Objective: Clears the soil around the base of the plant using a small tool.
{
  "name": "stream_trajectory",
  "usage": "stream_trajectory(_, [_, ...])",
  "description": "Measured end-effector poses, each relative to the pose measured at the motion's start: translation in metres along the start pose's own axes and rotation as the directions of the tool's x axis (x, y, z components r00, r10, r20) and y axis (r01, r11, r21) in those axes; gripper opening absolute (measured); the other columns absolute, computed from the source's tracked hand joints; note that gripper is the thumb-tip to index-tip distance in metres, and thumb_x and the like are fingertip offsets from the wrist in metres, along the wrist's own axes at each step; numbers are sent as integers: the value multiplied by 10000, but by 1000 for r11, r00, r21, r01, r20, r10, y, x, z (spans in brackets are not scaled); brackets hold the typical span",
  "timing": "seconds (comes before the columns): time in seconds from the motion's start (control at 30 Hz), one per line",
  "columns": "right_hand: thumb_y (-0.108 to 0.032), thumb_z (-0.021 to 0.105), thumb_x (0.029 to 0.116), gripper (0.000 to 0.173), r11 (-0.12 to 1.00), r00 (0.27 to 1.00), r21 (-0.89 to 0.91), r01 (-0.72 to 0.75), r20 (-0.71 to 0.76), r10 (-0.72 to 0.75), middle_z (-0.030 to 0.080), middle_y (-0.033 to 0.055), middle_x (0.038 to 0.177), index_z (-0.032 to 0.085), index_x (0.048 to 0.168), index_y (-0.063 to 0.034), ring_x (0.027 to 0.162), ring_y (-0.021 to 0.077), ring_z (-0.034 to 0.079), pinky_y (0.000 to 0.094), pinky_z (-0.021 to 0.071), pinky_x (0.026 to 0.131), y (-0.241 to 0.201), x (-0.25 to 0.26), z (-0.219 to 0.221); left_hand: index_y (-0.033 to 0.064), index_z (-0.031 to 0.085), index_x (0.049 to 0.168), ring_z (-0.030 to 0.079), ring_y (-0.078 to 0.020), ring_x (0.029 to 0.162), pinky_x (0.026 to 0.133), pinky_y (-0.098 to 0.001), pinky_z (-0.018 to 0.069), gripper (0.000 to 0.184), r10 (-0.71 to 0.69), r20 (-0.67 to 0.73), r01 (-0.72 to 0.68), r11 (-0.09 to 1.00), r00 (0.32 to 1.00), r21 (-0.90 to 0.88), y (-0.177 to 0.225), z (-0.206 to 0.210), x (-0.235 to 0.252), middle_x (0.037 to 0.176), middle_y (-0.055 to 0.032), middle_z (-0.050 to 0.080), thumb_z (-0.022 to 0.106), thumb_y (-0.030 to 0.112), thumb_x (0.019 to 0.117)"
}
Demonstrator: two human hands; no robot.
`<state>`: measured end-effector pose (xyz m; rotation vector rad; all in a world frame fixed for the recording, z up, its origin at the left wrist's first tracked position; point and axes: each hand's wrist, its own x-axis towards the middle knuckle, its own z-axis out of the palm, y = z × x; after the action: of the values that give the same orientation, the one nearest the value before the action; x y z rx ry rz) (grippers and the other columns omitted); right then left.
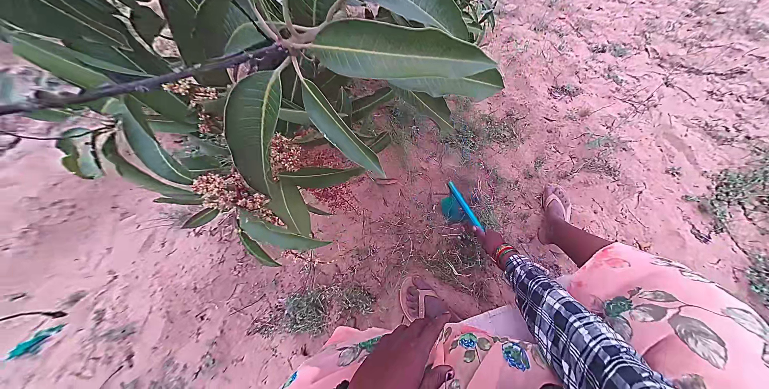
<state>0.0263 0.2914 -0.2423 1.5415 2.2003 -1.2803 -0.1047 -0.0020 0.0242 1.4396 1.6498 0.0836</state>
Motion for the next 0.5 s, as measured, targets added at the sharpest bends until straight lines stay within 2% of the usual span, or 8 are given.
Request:
stream_trajectory(0.03, [-530,352,1103,680,995,995,-59,-85,55,89,655,311,1240,556,1376,59,1179,436,647,587,473,1043,17,-2,8,103,410,1573,600,-428,1259,1013,-619,482,640,-8,1,8,1000,1000,-6,0,0,1,1410,-220,590,614,377,1032])
stream_trajectory(0.07, [-542,361,1097,689,990,990,-92,-105,84,113,647,317,1260,561,1372,57,1198,447,637,597,466,1048,14,-6,12,113,406,1577,598,-423,1263,1013,-618,481,643,-22,-3,22,1000,1000,-2,-3,-2,-1,1418,-214,586,614,382,1031])
stream_trajectory(0.17, [-519,334,1109,683,987,981,-133,-87,163,109,636,323,1250,581,1329,79,1180,445,631,592,463,1036,-15,-28,-1,120,398,1583,598,-420,1264,1013,-614,487,654,-30,5,30,999,1000,-17,-7,7,-5,1432,-205,579,618,386,1029])
stream_trajectory(0.27, [-522,319,1111,692,996,995,-76,-36,89,43,655,306,1204,600,1298,82,1127,426,649,587,473,1015,-57,-27,-34,107,407,1578,594,-413,1277,1035,-606,476,652,9,-18,-9,1000,1000,-22,-6,3,-8,1434,-210,580,622,380,1026])
stream_trajectory(0.33, [-508,337,1112,645,996,997,-37,82,-2,-82,669,272,1100,607,1280,53,1022,400,660,573,491,949,-82,-28,-55,106,406,1577,601,-413,1267,1033,-603,479,651,18,-23,-19,999,1000,-31,-5,5,-11,1423,-213,585,623,376,1026])
stream_trajectory(0.4, [-506,369,1106,602,975,968,23,220,-127,-216,661,227,962,609,1276,19,863,364,649,548,516,843,-115,-30,-81,101,421,1568,615,-419,1243,1006,-617,492,643,31,-43,-32,999,999,-22,-5,6,-10,1402,-213,601,628,372,1022])
stream_trajectory(0.47, [-544,393,1088,616,920,891,80,384,-294,-346,636,207,821,610,1261,5,703,352,625,549,527,693,-145,-33,-101,101,425,1565,616,-420,1241,1001,-622,494,638,29,-26,-30,999,999,-17,-4,6,-6,1409,-208,599,628,370,1023])
stream_trajectory(0.5, [-576,392,1078,612,876,829,94,473,-384,-406,598,158,736,614,1211,-22,612,305,591,505,513,599,-157,-29,-106,105,418,1568,606,-417,1258,1013,-621,487,635,21,-1,-21,1000,1000,-19,-3,5,-4,1429,-204,586,621,371,1028])
